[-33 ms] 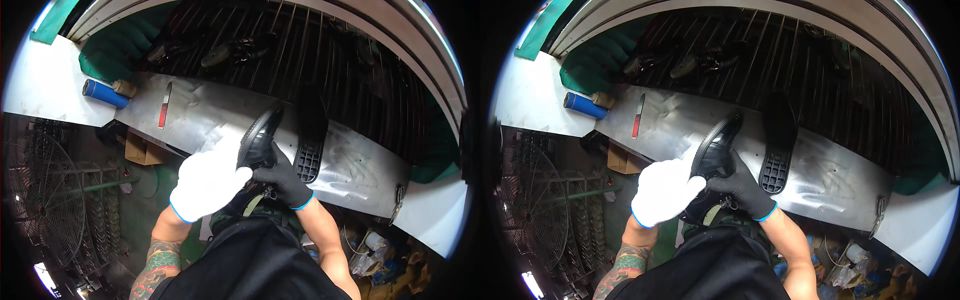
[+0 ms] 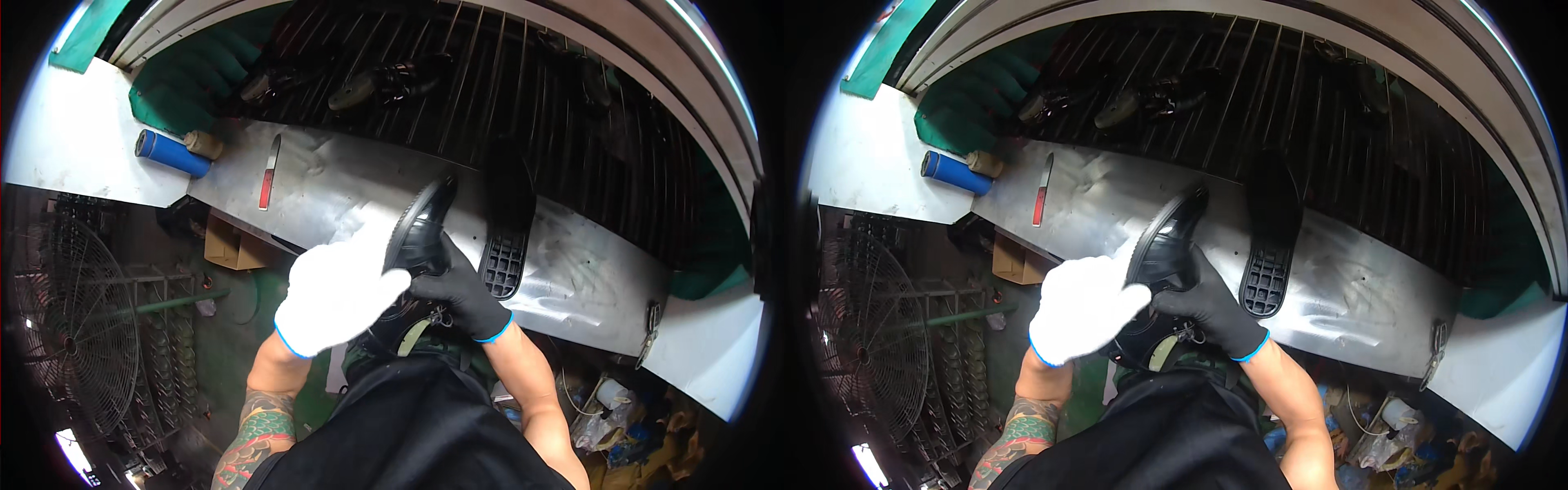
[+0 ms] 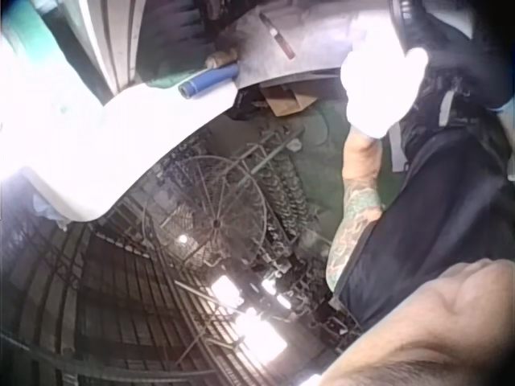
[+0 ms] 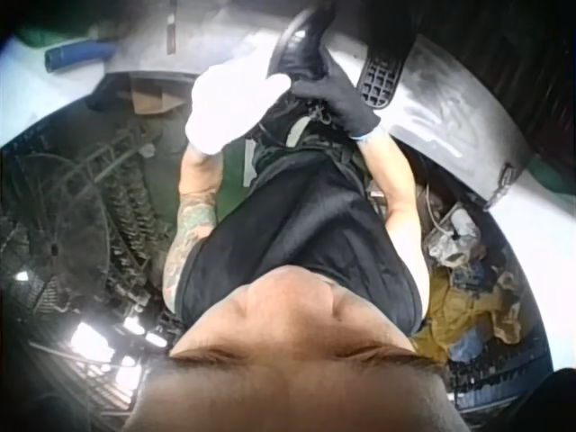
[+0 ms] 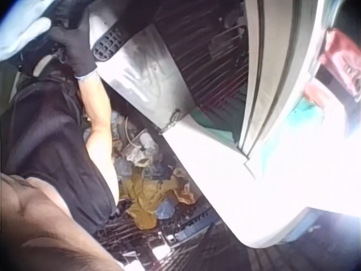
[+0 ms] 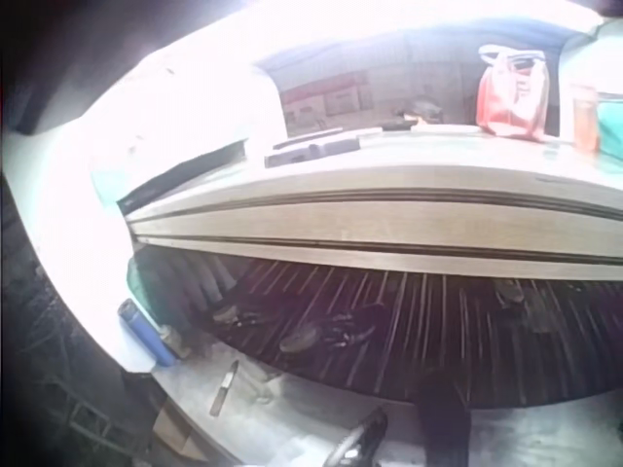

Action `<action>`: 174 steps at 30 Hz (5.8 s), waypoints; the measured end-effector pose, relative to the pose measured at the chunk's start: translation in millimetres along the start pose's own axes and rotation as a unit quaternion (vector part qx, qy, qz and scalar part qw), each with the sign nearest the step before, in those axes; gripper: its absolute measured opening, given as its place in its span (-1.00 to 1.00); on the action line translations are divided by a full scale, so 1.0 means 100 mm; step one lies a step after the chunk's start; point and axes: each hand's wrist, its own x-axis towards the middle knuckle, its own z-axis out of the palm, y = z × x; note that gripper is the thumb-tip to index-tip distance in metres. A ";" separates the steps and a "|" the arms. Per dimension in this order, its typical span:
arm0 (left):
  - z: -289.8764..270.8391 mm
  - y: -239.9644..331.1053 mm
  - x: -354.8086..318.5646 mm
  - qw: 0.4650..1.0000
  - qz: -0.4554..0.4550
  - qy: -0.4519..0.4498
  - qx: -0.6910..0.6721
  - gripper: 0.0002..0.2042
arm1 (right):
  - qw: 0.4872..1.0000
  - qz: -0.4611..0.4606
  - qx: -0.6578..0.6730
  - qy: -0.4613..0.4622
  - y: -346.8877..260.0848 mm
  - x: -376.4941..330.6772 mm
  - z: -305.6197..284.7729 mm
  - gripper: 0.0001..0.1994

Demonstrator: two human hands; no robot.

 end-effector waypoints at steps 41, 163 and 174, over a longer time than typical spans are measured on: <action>0.74 -0.39 -0.30 0.984 -0.033 0.030 -0.173 -0.06 | 0.970 -0.083 -0.102 0.205 -0.82 0.14 -0.04 -0.41; 0.09 -0.17 0.05 0.722 -0.016 0.361 -0.589 -0.88 | 0.704 -0.329 -0.616 -0.127 -0.99 0.30 0.62 -0.34; 0.92 -0.29 -0.20 0.704 -0.002 0.370 -0.607 -0.33 | 0.822 -0.336 -0.449 0.097 -0.19 0.16 0.09 -0.01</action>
